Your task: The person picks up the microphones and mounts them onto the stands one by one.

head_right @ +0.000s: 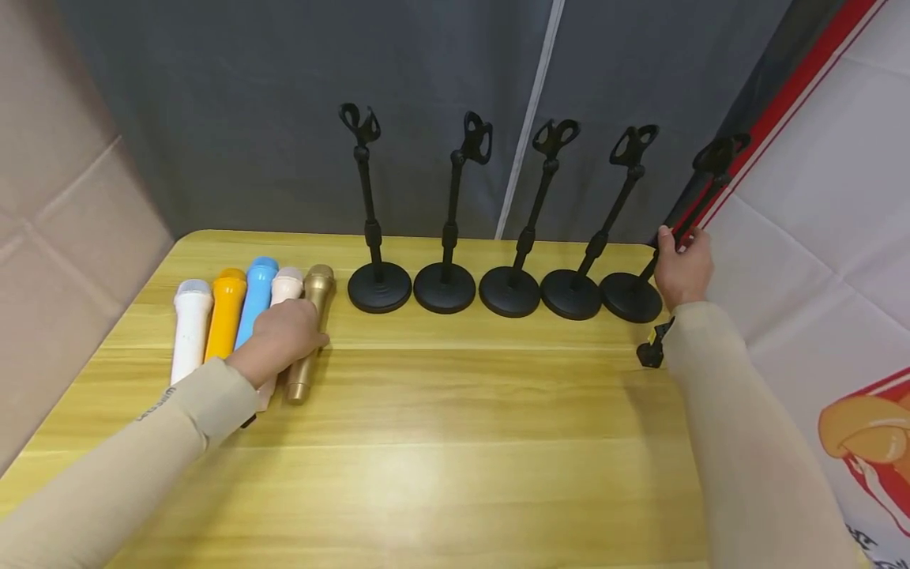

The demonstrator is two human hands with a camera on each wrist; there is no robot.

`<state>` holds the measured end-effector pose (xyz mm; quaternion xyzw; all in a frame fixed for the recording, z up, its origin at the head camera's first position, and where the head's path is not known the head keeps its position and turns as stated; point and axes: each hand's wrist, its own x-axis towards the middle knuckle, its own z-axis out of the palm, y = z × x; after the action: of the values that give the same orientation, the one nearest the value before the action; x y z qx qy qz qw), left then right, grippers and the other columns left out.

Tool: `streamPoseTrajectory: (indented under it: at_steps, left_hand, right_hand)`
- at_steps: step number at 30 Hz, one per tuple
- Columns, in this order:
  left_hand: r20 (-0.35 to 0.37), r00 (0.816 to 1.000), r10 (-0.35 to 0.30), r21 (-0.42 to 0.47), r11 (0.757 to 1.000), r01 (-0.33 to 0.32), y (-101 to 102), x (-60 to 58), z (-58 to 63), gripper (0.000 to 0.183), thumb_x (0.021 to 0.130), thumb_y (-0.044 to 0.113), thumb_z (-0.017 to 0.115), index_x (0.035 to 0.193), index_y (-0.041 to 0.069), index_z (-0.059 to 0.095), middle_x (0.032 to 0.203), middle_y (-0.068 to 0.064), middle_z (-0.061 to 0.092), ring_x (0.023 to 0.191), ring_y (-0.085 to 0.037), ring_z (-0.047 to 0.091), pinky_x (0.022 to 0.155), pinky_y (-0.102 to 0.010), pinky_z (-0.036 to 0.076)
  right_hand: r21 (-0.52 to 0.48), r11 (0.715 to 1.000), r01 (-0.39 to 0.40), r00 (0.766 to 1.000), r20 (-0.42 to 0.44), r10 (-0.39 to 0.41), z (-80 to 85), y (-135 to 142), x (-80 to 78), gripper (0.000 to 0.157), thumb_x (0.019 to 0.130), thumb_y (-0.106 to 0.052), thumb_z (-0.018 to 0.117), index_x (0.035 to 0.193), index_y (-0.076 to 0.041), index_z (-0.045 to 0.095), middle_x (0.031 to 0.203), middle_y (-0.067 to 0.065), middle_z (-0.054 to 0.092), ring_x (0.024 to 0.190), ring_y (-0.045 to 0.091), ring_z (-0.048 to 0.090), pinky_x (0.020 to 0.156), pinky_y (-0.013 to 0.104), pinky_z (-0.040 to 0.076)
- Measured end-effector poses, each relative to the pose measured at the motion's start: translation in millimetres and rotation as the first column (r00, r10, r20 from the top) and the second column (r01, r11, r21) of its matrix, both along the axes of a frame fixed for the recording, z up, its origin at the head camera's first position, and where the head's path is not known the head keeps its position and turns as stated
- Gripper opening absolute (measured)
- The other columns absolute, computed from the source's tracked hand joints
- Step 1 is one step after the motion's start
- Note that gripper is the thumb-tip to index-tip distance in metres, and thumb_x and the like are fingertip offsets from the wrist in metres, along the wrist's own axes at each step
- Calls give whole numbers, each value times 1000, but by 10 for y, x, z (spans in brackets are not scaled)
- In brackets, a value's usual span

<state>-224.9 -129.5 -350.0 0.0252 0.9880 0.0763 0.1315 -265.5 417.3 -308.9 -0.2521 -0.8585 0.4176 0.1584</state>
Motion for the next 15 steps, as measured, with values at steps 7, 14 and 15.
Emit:
streamPoseTrajectory:
  at_steps: [7, 14, 15]
  left_hand:
    - [-42, 999, 30, 86, 996, -26, -28, -2, 0, 30, 87, 30, 76, 92, 4, 64, 90, -15, 68, 75, -28, 63, 60, -35, 50]
    - [-67, 996, 51, 143, 989, -41, -51, 23, 73, 30, 90, 32, 73, 89, 4, 62, 89, -14, 66, 73, -27, 62, 59, -34, 48]
    - [-69, 996, 64, 148, 988, -53, -53, 30, 83, 32, 90, 33, 73, 91, 4, 62, 89, -13, 66, 72, -27, 62, 58, -34, 48]
  right_hand:
    - [79, 997, 3, 1000, -22, -1, -57, 33, -83, 54, 104, -51, 35, 137, -10, 49, 134, 11, 53, 118, 23, 48, 93, 28, 43]
    - [147, 988, 43, 998, -55, -36, -126, 50, -92, 27, 106, -44, 35, 104, -25, 55, 106, -1, 54, 114, 27, 50, 91, 31, 41]
    - [132, 990, 41, 998, -59, -33, -131, 41, -95, 24, 106, -44, 35, 102, -30, 54, 106, -3, 55, 118, 27, 50, 95, 32, 41]
